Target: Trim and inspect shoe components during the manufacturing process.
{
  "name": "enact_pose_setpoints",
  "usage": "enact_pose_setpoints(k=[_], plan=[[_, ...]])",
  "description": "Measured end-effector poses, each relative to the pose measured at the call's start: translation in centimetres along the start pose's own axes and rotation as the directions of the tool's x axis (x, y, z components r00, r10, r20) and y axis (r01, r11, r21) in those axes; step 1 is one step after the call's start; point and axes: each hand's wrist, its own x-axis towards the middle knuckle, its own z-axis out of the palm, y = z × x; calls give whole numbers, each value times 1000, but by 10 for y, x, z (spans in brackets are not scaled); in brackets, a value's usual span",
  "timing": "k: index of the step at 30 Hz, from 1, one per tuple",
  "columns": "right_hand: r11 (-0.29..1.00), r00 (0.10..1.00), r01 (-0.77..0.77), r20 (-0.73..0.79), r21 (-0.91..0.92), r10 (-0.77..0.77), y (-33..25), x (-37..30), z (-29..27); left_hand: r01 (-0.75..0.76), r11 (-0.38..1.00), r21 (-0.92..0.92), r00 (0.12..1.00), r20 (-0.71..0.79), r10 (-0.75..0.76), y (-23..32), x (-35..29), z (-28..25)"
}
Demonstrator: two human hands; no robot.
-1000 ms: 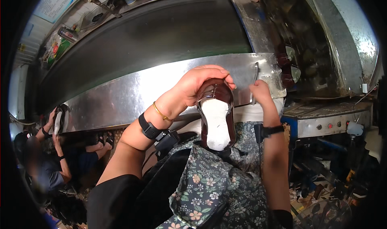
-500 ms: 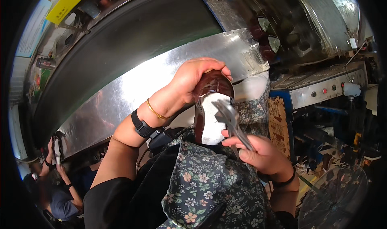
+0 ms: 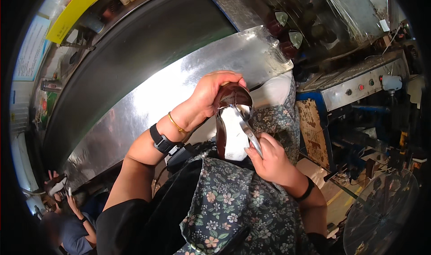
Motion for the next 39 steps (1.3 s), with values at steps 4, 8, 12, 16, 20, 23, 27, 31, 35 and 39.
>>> enact_pose_setpoints(k=[4,8,12,16,20,23,27,31,35,39], plan=[[982,970,-187,150,-40,191,-21,-1,-21,7,1000,30,1000,22,-8,-6,8,2],[973,967,-214,158,88,199,-17,2,-23,1,999,47,1000,-27,0,-5,17,3],[732,876,-475,340,488,342,-22,10,-39,46,999,23,999,15,-46,2,16,4],[655,858,-514,357,555,371,-23,13,-43,4,998,62,1000,-12,-3,3,11,7],[950,932,-305,228,65,283,-12,9,-27,-24,998,64,999,30,22,-3,15,4],[961,953,-271,126,-57,276,-13,9,-14,54,997,-50,998,13,-53,-14,25,-9],[932,923,-323,165,-163,348,-29,10,-22,110,994,18,993,45,-111,-11,28,-2],[889,893,-380,149,-257,425,-25,15,-22,109,991,79,993,-63,-105,-12,29,5],[889,895,-377,144,-262,422,-33,13,-28,-480,359,800,864,360,353,5,-5,33],[925,931,-301,141,-233,338,-35,9,-24,-268,784,560,961,216,175,10,-14,20]])
